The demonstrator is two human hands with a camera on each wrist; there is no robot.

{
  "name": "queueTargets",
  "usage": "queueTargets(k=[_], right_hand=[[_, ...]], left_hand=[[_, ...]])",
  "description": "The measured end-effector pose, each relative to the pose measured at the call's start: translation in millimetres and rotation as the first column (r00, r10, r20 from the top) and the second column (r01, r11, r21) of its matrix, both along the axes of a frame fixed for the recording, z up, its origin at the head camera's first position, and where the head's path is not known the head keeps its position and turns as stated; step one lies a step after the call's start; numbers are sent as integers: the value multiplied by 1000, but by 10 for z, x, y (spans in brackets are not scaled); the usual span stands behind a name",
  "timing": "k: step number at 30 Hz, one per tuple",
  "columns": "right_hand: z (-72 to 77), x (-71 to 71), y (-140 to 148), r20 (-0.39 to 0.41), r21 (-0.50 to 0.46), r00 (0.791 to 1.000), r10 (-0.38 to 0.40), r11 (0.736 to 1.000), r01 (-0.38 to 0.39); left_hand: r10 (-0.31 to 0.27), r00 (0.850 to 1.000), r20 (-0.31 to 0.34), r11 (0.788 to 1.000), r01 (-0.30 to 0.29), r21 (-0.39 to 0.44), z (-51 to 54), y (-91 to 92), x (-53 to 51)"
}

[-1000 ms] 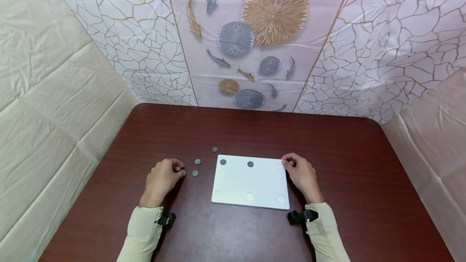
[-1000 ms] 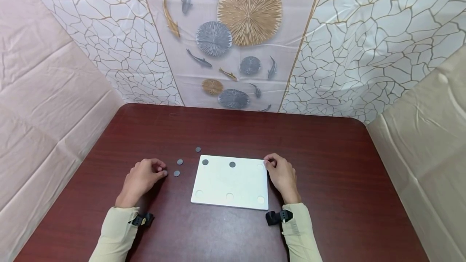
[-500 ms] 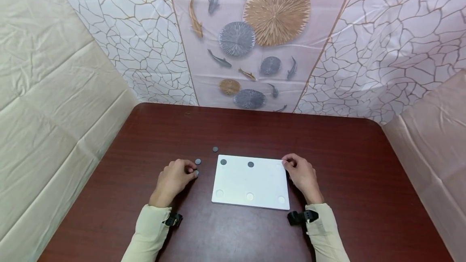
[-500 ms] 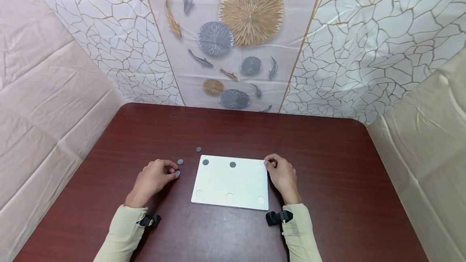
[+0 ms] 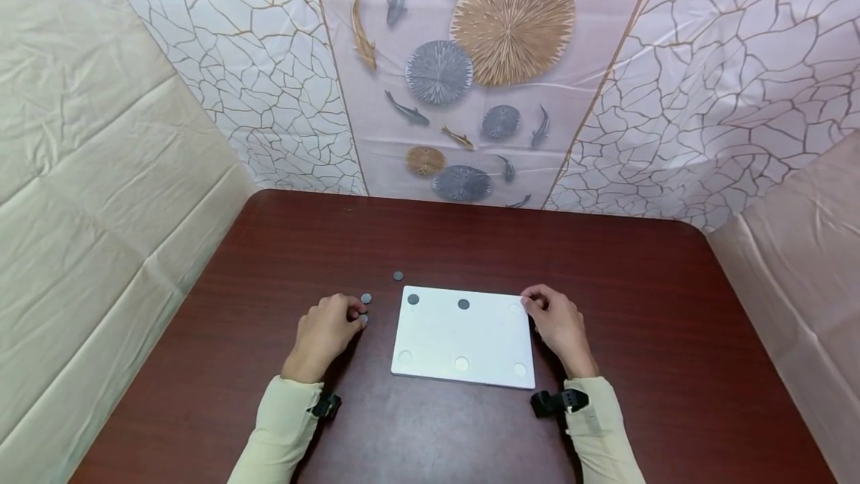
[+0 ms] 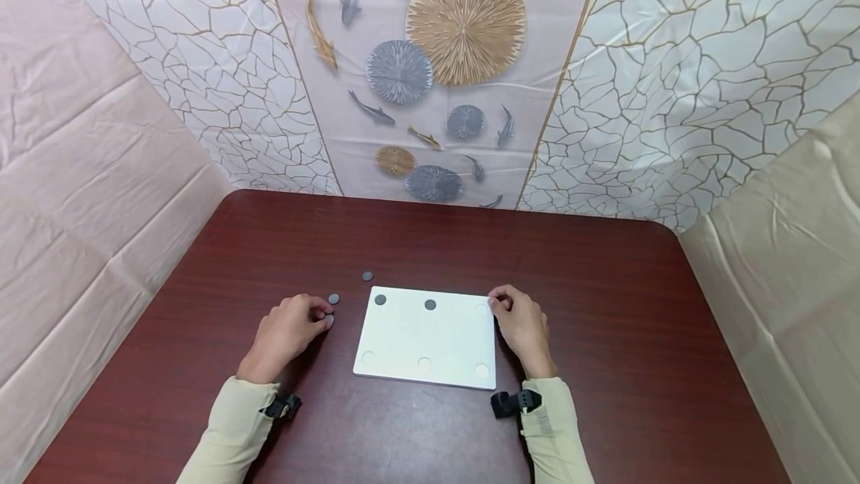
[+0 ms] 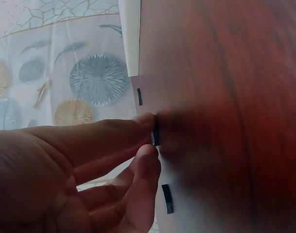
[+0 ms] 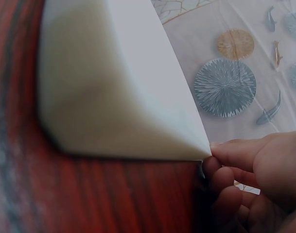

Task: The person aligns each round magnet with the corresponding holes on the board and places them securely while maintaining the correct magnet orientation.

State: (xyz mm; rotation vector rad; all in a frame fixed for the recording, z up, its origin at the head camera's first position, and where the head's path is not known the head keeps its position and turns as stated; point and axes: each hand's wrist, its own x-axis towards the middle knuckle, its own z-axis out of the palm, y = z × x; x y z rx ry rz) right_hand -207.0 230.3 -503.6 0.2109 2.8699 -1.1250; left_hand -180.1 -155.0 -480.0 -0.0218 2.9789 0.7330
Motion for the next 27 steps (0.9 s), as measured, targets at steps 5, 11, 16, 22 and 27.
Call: queueTargets(k=[5,11,16,22,27], right_hand=[[1,-3,8,-4,0,1000,6,1000,-6],[3,-3,3,3,-5,1000,-1,1000,1],[8,-3,-5,11,-11,1000,-9,1000,9],[12,0,-3,2,-9,1000,-10,1000,10],[11,8,-3,2,-10,1000,-8,1000,8]], left_hand=[[5,1000,2,1000,-5,8,1,-8,5],[8,1000,0,1000,-8,10,15,-24,10],[21,1000,-10,1000,-21,7,31,-49,6],[26,1000,-5,1000,-26,6,38,-69,-27],[22,1000,-6,1000,-22,3,47,-85,-93]])
